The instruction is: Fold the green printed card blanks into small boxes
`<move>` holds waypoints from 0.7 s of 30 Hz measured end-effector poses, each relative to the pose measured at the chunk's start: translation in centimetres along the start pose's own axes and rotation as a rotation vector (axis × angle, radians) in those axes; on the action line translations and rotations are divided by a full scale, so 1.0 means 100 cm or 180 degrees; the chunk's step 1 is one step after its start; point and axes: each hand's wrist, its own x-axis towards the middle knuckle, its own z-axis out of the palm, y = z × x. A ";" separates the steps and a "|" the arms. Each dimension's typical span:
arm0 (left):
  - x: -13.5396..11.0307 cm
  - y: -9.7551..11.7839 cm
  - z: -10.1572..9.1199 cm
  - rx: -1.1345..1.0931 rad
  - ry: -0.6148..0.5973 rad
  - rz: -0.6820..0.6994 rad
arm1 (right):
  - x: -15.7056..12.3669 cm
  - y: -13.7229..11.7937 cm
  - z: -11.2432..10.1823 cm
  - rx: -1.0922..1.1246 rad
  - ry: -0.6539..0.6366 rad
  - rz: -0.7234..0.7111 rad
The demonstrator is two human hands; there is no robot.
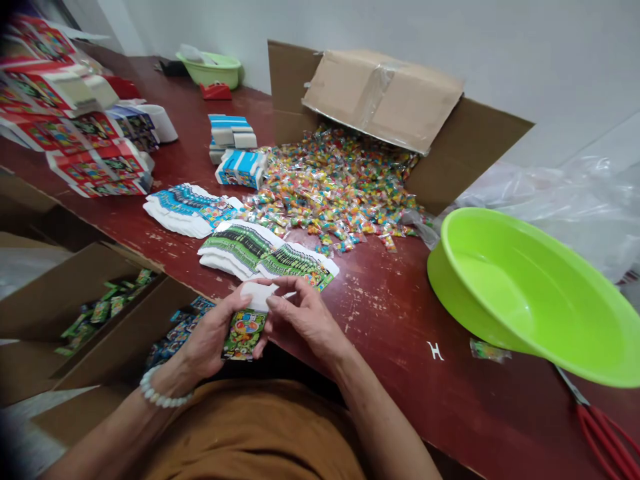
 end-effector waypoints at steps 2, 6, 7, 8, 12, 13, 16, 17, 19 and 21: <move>0.000 -0.001 0.001 0.0185 0.0057 0.0107 | 0.001 0.006 0.004 0.0386 -0.0224 0.0335; 0.000 -0.001 -0.001 -0.0012 -0.0032 -0.0153 | 0.003 0.009 0.002 -0.0601 0.0148 -0.0429; 0.000 -0.001 -0.002 -0.0177 -0.0110 -0.0310 | 0.003 0.008 0.000 -0.1100 0.0308 -0.0873; 0.000 0.000 -0.003 -0.0343 -0.0178 -0.0463 | 0.002 0.007 -0.002 -0.1579 0.0381 -0.1273; 0.001 0.004 -0.003 -0.0680 -0.0239 -0.0761 | -0.002 0.002 -0.005 -0.2036 0.0012 -0.1369; 0.000 0.004 -0.002 -0.0667 -0.0178 -0.0723 | -0.003 0.001 -0.004 -0.1698 -0.0057 -0.1035; -0.001 0.002 0.002 -0.0506 0.0076 -0.0435 | -0.002 0.001 0.003 -0.0246 -0.0249 0.0033; -0.001 0.001 0.004 -0.0442 0.0098 -0.0357 | -0.001 0.001 0.005 0.0132 -0.0278 0.0254; -0.002 0.000 0.006 -0.0332 0.0003 -0.0288 | 0.002 0.001 0.007 0.0487 -0.0246 0.0416; -0.003 0.000 0.005 -0.0253 -0.0131 -0.0283 | 0.004 0.001 0.006 0.0483 -0.0193 0.0376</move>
